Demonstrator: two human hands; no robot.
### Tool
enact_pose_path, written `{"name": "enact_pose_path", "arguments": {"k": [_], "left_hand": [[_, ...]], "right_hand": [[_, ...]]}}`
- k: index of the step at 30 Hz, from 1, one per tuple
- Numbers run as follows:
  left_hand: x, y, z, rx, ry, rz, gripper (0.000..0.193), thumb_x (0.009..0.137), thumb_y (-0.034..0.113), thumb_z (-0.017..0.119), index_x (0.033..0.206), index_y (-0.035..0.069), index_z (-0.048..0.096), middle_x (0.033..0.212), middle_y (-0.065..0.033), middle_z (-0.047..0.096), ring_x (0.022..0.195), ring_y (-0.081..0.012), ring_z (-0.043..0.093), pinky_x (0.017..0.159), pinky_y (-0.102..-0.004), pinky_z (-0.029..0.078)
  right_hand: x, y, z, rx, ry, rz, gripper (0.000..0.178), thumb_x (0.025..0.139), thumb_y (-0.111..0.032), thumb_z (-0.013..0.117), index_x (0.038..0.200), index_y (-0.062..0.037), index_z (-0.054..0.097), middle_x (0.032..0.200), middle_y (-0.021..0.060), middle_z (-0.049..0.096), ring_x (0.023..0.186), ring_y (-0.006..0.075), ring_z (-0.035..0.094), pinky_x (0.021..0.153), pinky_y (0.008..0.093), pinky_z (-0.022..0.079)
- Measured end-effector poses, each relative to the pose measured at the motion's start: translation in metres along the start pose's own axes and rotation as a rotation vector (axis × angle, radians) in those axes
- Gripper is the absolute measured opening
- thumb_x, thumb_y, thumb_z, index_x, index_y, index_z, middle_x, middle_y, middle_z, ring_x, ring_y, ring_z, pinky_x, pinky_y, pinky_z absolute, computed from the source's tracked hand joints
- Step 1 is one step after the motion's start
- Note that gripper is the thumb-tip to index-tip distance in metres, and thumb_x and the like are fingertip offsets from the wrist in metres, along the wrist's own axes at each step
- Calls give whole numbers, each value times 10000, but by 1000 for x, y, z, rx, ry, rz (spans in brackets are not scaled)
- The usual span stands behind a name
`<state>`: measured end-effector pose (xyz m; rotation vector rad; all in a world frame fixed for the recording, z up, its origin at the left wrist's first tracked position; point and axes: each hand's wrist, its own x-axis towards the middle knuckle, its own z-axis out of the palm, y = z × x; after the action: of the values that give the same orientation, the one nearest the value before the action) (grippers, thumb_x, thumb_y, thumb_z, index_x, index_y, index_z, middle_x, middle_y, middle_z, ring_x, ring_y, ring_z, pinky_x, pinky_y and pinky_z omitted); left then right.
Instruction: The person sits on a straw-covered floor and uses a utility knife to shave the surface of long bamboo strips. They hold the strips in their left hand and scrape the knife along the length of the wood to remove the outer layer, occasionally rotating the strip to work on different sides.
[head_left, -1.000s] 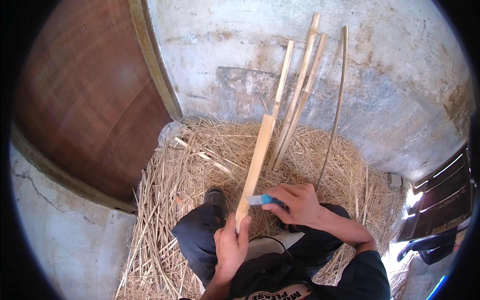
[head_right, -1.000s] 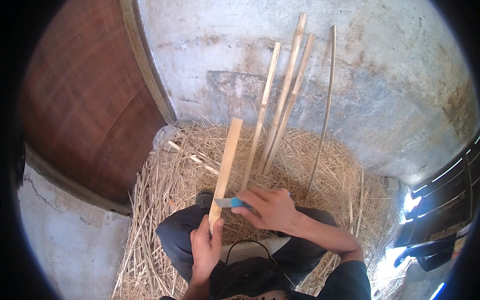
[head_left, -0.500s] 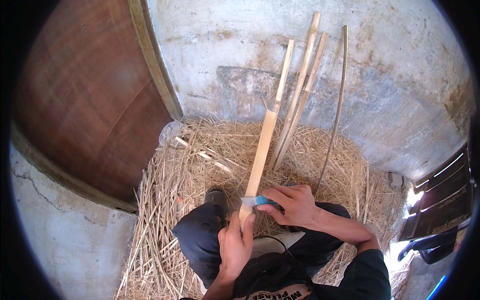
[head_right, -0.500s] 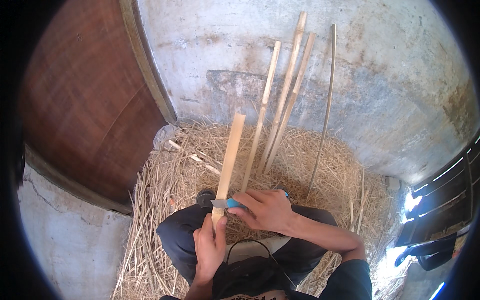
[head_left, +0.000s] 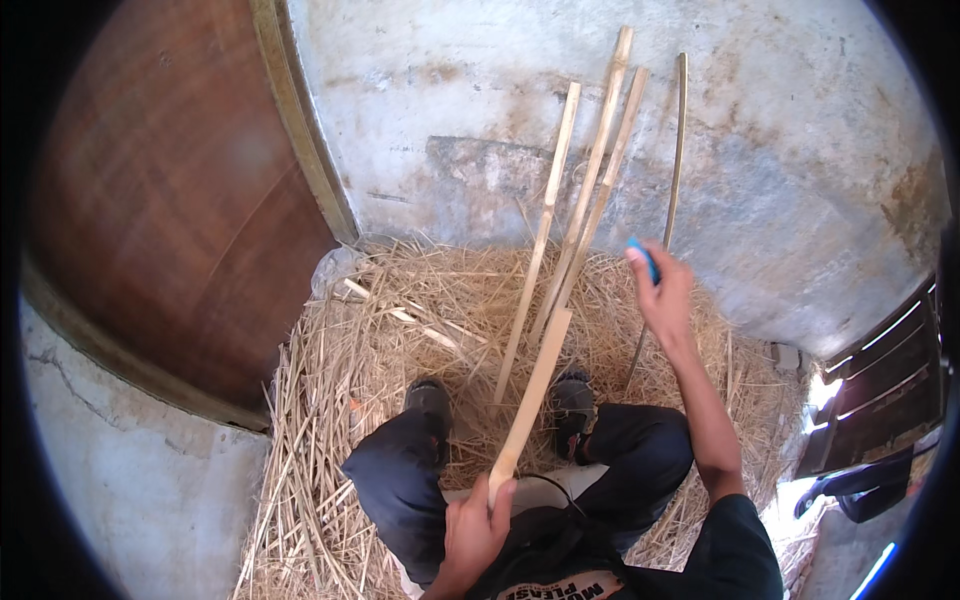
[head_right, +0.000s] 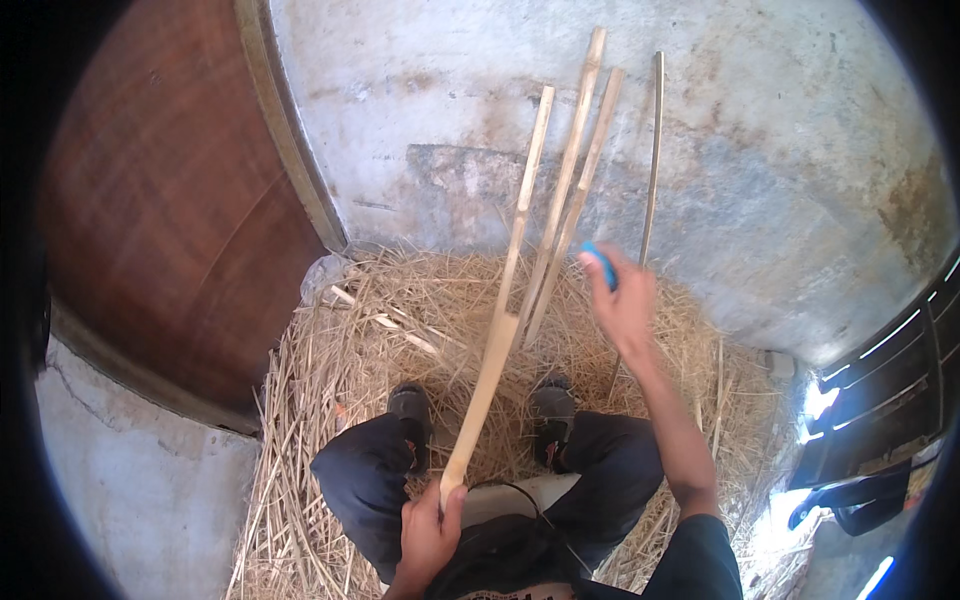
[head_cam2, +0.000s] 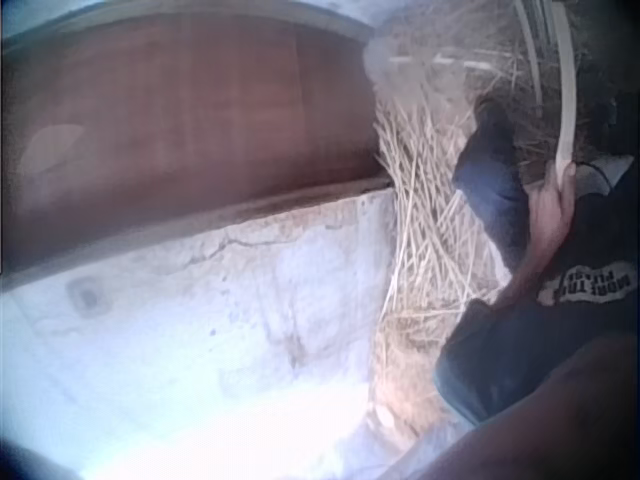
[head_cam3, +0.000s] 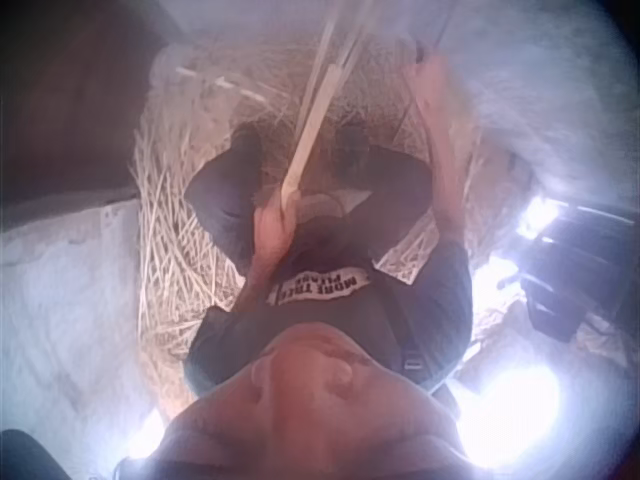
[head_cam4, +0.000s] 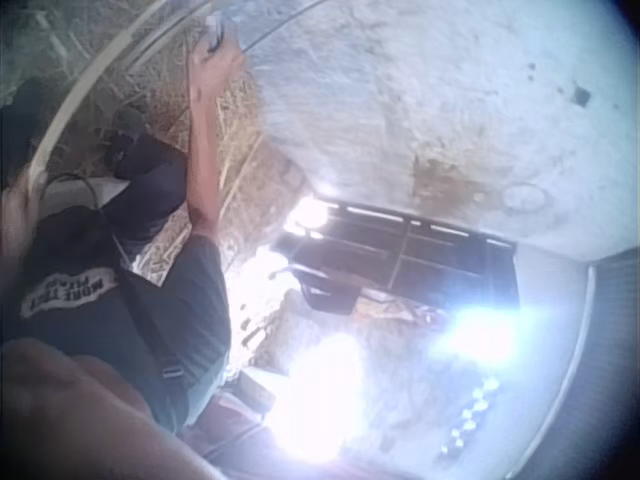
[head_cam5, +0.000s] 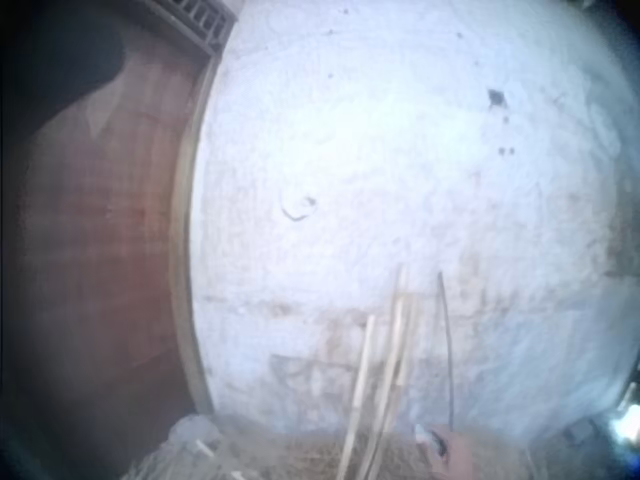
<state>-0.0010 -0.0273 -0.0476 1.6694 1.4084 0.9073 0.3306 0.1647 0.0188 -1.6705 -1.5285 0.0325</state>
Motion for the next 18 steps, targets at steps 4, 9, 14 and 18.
{"name": "enact_pose_path", "arguments": {"k": [4,9,14,18], "left_hand": [[-3,-14,-8,-62,-51,-103,335,1118,292,593,953,1,613,613,-138,580,534,-301,610,537,-427,455],[29,-29,-16,-368,-101,-126,486,1199,355,374,811,75,460,631,17,429,578,-76,359,529,-299,306],[47,-17,-17,-441,-244,-168,562,1196,353,319,775,19,481,644,-60,459,605,-182,443,600,-371,389],[47,-8,-11,-392,-222,-85,552,1204,400,283,822,41,459,651,-40,453,588,-152,406,565,-350,355]], "right_hand": [[-17,3,7,107,-98,-124,289,1099,-344,630,1133,-98,777,695,45,668,501,130,549,474,341,428],[-62,-42,30,242,-300,-435,260,1026,-356,730,1082,-102,733,786,76,687,547,234,634,497,362,481],[-91,-72,31,261,-455,-685,288,982,-398,768,1075,-131,711,848,46,716,616,281,701,530,369,543],[-102,-84,28,194,-408,-759,300,975,-410,772,1101,-151,689,866,29,716,606,267,703,524,369,554]]}}
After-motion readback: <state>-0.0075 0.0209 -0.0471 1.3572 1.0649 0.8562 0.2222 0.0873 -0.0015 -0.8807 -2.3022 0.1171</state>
